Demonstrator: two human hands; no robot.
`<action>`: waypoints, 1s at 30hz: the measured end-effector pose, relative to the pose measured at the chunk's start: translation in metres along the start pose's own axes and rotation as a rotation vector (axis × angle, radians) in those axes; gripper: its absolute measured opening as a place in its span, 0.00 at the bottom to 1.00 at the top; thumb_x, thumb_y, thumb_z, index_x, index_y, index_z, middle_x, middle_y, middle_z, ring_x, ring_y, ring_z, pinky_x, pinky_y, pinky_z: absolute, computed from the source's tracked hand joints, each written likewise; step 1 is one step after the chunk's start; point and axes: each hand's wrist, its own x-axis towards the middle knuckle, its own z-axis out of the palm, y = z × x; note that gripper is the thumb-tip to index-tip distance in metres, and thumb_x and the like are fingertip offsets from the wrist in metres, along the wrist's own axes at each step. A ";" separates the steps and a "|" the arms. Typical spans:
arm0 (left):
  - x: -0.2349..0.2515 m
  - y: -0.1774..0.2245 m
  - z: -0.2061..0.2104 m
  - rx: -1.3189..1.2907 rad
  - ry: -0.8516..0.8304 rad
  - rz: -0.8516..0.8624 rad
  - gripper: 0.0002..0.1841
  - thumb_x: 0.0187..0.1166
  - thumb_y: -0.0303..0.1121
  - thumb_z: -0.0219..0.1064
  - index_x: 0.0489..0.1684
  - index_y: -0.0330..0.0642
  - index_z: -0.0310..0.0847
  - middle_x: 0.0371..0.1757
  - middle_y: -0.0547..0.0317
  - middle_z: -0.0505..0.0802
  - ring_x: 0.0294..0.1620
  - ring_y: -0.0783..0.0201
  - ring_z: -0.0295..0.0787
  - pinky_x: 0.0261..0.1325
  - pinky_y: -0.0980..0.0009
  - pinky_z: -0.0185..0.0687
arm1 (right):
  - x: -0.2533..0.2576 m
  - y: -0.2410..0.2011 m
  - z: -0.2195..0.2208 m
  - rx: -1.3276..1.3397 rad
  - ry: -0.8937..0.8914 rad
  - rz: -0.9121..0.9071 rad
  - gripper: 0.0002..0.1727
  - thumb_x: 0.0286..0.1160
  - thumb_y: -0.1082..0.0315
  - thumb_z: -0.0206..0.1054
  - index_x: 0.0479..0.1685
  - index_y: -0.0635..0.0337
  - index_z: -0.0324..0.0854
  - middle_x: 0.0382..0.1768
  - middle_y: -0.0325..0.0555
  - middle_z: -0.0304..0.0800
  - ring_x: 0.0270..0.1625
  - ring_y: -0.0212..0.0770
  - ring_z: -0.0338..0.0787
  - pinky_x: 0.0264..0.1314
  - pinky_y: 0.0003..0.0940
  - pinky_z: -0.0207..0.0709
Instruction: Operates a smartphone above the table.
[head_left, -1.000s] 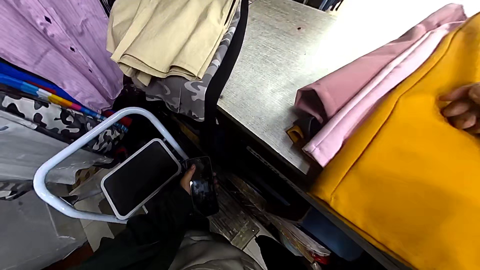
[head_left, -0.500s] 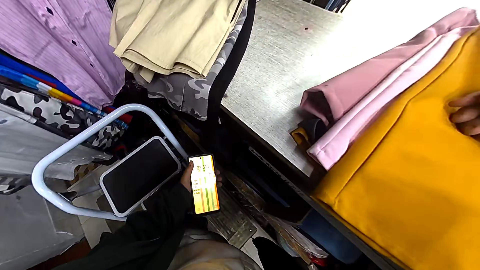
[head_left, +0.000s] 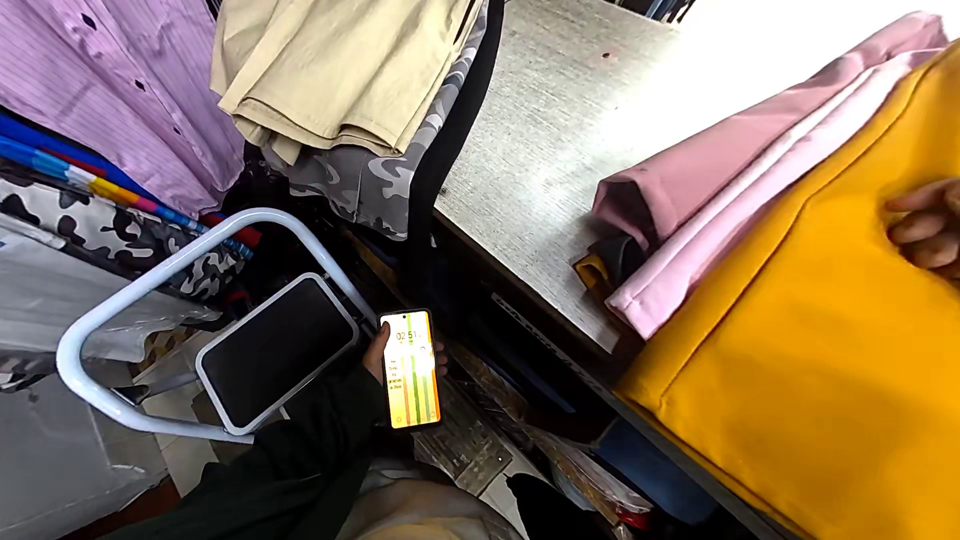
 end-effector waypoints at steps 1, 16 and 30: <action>-0.001 0.000 0.001 -0.007 0.000 -0.003 0.40 0.83 0.69 0.44 0.73 0.39 0.67 0.50 0.42 0.93 0.46 0.49 0.95 0.53 0.54 0.90 | 0.000 0.000 0.001 0.001 0.010 -0.008 0.15 0.95 0.63 0.45 0.49 0.54 0.79 0.21 0.21 0.87 0.22 0.10 0.83 0.24 0.02 0.72; 0.004 -0.001 -0.003 0.300 0.250 0.077 0.38 0.87 0.65 0.28 0.72 0.41 0.64 0.44 0.60 0.94 0.43 0.70 0.94 0.48 0.70 0.92 | -0.002 -0.024 0.007 -0.003 -0.015 0.075 0.16 0.94 0.64 0.45 0.47 0.56 0.80 0.23 0.27 0.89 0.19 0.14 0.84 0.21 0.04 0.73; 0.008 0.006 0.009 0.687 0.623 -0.159 0.33 0.78 0.31 0.75 0.81 0.31 0.64 0.64 0.35 0.86 0.58 0.52 0.88 0.66 0.56 0.83 | -0.007 -0.048 0.015 -0.114 -0.014 0.153 0.15 0.95 0.63 0.42 0.45 0.52 0.74 0.22 0.23 0.84 0.19 0.14 0.80 0.22 0.07 0.72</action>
